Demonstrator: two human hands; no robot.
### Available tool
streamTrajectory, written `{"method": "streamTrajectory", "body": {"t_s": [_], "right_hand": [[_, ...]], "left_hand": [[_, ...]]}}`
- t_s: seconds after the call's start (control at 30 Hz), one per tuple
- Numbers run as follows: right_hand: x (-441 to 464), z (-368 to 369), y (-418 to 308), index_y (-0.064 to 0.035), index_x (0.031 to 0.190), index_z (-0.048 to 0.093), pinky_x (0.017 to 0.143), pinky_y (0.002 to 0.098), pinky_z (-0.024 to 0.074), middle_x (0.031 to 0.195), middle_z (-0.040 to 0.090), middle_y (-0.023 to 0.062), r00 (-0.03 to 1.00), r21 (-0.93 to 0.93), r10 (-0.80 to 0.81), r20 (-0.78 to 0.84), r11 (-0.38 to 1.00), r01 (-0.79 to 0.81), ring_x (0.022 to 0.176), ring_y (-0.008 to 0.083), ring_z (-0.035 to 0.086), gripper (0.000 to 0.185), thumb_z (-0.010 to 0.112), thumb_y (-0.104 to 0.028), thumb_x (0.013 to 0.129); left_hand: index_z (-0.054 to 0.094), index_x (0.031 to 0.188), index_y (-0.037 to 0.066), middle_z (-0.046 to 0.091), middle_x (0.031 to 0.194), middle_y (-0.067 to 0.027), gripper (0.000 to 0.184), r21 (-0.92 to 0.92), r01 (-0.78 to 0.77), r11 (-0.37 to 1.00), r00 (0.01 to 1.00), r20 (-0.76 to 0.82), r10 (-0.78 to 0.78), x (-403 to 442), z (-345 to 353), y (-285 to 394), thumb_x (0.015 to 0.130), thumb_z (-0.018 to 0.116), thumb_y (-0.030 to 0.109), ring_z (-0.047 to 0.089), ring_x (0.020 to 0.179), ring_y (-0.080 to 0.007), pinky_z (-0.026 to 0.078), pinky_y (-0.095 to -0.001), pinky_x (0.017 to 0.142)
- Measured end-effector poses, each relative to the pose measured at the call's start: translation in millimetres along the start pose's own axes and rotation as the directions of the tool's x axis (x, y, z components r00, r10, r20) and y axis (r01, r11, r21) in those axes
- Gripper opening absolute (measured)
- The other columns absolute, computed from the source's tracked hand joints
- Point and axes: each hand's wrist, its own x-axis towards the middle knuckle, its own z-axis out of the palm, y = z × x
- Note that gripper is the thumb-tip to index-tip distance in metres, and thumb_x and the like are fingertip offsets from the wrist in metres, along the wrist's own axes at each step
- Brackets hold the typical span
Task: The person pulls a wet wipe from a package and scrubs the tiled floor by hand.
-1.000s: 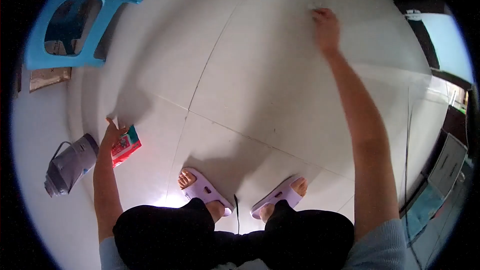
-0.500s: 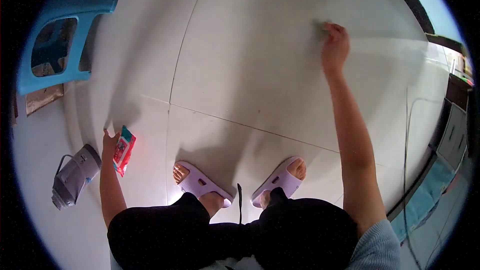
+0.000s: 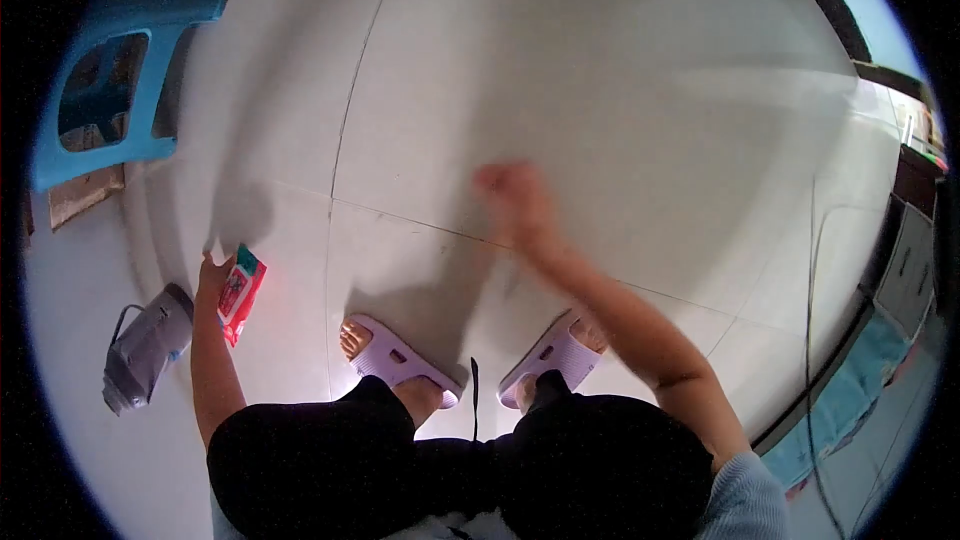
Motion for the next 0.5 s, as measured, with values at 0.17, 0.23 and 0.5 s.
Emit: {"method": "streamTrajectory", "body": {"t_s": [0.17,0.23,0.5], "right_hand": [[66,-68,-44,-0.0048,0.102,0.055,0.084,0.0373,0.0396,0.100,0.055,0.0136,0.789,-0.892,-0.614,-0.039,0.377,0.249,0.093,0.0302,0.051,0.023,0.043,-0.016,0.086],[40,-39,-40,-0.0049,0.105,0.055,0.086,0.0381,0.0402,0.104,0.055,0.0140,0.994,-0.774,-0.061,-0.086,0.633,-0.028,0.097,0.0319,0.049,0.026,0.044,-0.014,0.083],[-71,20,13,-0.0043,0.097,0.059,0.082,0.0325,0.0424,0.102,0.055,0.0108,0.939,-0.556,0.108,0.327,0.825,0.100,0.094,0.0242,0.052,0.018,0.051,-0.015,0.084]], "left_hand": [[0.025,0.128,-0.006,0.056,0.105,-0.0235,0.080,0.240,0.005,0.971,0.996,-0.089,0.017,-30,10,13,0.074,0.067,0.036,0.057,0.092,-0.0265,0.046,-0.0325,0.076],[0.025,0.128,-0.005,0.055,0.106,-0.0242,0.081,0.448,0.013,0.894,0.985,-0.159,0.066,-31,22,40,0.073,0.068,0.036,0.057,0.093,-0.0278,0.046,-0.0332,0.076],[0.015,0.132,-0.007,0.050,0.112,-0.0277,0.090,0.589,0.116,0.800,0.963,-0.265,0.056,-33,30,54,0.073,0.066,0.039,0.054,0.101,-0.0315,0.045,-0.0327,0.080]]}}
